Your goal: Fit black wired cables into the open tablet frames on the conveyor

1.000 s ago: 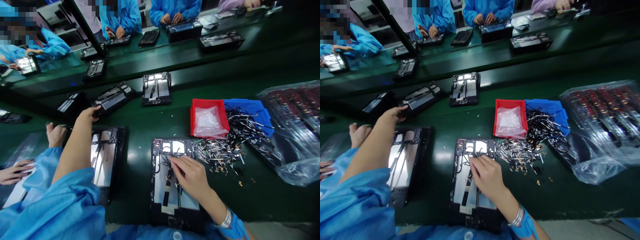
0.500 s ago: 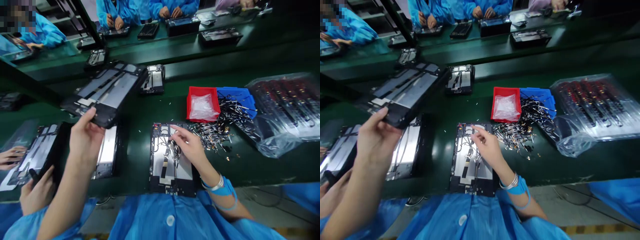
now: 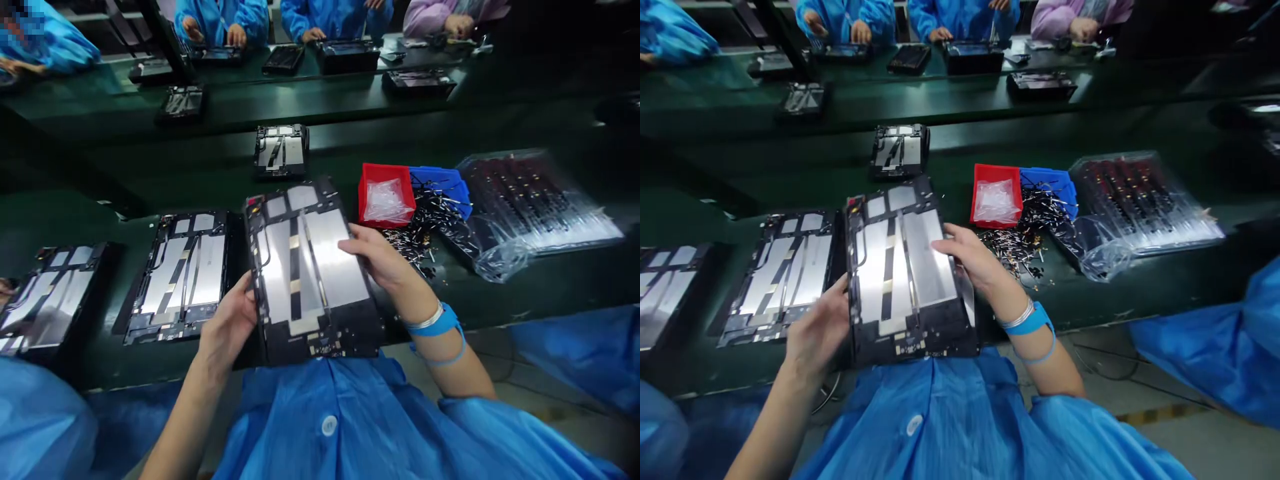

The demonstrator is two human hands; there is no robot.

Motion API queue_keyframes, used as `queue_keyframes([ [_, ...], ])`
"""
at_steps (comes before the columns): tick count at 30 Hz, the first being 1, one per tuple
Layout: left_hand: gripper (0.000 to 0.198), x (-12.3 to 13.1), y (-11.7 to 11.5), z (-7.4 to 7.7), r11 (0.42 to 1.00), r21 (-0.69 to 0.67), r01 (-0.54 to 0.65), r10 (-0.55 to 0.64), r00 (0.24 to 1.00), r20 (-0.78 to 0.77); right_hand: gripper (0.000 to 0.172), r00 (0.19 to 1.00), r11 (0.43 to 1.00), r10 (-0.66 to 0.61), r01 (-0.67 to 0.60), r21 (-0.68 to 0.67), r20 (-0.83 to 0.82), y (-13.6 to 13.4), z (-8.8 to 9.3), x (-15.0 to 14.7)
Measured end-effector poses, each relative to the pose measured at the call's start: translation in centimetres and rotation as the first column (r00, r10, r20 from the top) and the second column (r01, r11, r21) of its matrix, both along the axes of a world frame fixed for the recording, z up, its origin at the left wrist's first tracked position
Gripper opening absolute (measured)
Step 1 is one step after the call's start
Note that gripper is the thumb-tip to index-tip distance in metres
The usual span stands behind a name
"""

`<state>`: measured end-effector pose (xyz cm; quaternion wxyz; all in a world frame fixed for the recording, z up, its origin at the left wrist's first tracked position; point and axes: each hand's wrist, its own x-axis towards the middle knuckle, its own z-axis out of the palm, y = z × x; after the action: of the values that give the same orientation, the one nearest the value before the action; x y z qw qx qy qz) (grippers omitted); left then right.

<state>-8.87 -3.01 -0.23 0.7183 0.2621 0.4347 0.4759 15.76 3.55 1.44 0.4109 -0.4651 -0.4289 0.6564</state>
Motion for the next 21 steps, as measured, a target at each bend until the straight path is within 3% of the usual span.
queue_keyframes([
  [2, 0.056, -0.4, 0.0, 0.6, 0.996, 0.020, -0.085, 0.087, 0.988, -0.126, 0.037, 0.975, 0.992, 0.114, -0.122, 0.030, 0.193, -0.3, -0.1, 0.1],
  [4, 0.044, -0.8, -0.8, 1.5, 0.980, 0.073, -0.185, 0.197, 0.954, -0.226, 0.029, 0.851, 0.982, 0.071, -0.152, 0.114, 0.520, -1.0, -0.3, 0.4],
  [6, 0.038, -1.3, -1.8, 2.5, 0.946, 0.157, -0.284, 0.319, 0.901, -0.294, 0.019, 0.573, 0.967, -0.058, -0.172, 0.189, 0.817, -1.8, -0.6, 0.7],
  [8, 0.037, -1.8, -2.6, 3.6, 0.887, 0.251, -0.388, 0.456, 0.819, -0.347, 0.013, 0.308, 0.950, -0.140, -0.227, 0.215, 0.941, -2.3, -1.0, 0.9],
  [10, 0.037, -2.0, -2.9, 4.5, 0.824, 0.332, -0.460, 0.563, 0.734, -0.380, 0.016, 0.179, 0.915, -0.182, -0.329, 0.233, 0.967, -2.0, -1.4, 1.1],
  [12, 0.029, -1.8, -2.8, 5.2, 0.804, 0.350, -0.481, 0.592, 0.701, -0.397, 0.020, 0.112, 0.851, -0.222, -0.464, 0.248, 0.969, -1.1, -1.5, 1.1],
  [15, 0.019, -1.6, -2.6, 5.8, 0.843, 0.264, -0.469, 0.538, 0.729, -0.423, 0.019, 0.057, 0.720, -0.208, -0.666, 0.193, 0.976, 0.6, -1.3, 0.9],
  [18, 0.030, -2.2, -2.8, 6.3, 0.865, 0.177, -0.470, 0.486, 0.697, -0.526, 0.016, 0.031, 0.589, -0.164, -0.799, 0.124, 0.986, 1.4, -0.8, 0.1],
  [21, 0.046, -3.2, -3.4, 6.5, 0.868, 0.121, -0.481, 0.451, 0.664, -0.597, 0.017, -0.026, 0.497, -0.144, -0.867, 0.050, 0.989, 1.5, -0.6, -1.0],
])
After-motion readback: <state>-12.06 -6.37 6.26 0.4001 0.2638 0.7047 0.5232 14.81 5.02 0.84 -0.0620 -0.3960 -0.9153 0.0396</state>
